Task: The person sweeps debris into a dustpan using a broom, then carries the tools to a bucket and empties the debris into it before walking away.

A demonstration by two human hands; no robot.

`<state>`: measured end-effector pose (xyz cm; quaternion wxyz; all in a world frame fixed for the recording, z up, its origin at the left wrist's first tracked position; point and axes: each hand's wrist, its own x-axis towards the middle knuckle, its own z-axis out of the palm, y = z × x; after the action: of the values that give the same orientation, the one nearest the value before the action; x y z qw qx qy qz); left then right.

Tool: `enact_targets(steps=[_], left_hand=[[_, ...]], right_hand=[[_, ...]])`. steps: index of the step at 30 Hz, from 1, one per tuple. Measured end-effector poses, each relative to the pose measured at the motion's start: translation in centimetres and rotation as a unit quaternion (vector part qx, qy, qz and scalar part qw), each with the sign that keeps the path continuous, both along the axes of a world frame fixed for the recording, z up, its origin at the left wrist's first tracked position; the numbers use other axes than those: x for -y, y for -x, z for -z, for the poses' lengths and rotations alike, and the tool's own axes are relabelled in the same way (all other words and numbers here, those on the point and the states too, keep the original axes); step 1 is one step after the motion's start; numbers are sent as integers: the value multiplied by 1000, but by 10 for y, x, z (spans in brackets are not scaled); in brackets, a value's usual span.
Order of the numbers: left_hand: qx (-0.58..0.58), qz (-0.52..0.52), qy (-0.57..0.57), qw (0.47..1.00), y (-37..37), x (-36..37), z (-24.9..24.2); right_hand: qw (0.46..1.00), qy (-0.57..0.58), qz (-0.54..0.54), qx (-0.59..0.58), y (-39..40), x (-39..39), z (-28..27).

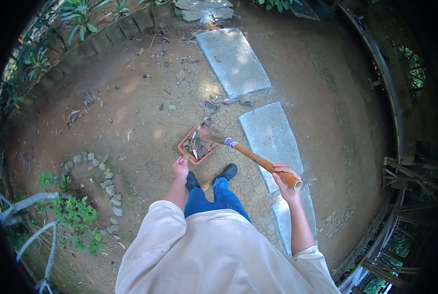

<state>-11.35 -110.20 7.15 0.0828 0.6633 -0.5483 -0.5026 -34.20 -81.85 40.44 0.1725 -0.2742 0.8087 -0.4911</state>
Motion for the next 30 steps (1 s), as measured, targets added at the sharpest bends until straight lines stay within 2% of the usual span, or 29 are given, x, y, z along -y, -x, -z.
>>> enact_targets(steps=[5, 11, 15, 19, 22, 25, 28, 30], left_hand=[[14, 21, 5, 1000, -21, 24, -12], [0, 5, 2, 1000, -47, 42, -20], [20, 11, -1, 1000, -60, 41, 2], [9, -1, -10, 1000, -66, 41, -5], [-8, 0, -13, 1000, -68, 42, -7], [23, -4, -15, 1000, -68, 42, -15], [-4, -9, -4, 1000, -73, 43, -14], [-4, -10, -3, 1000, -76, 45, -11]], right_hand=[[998, -9, 33, -51, -22, 10, -2], [994, -21, 73, -78, -40, 27, 29], [993, -47, 33, -100, -58, 39, 49], [995, -49, -28, -80, -76, 44, 53], [998, -47, -28, -39, -80, 38, 40], [1000, -1, 20, 3, -78, 22, 36], [997, 33, 62, 16, -76, 14, 30], [998, 22, 55, 6, -76, 16, 23]])
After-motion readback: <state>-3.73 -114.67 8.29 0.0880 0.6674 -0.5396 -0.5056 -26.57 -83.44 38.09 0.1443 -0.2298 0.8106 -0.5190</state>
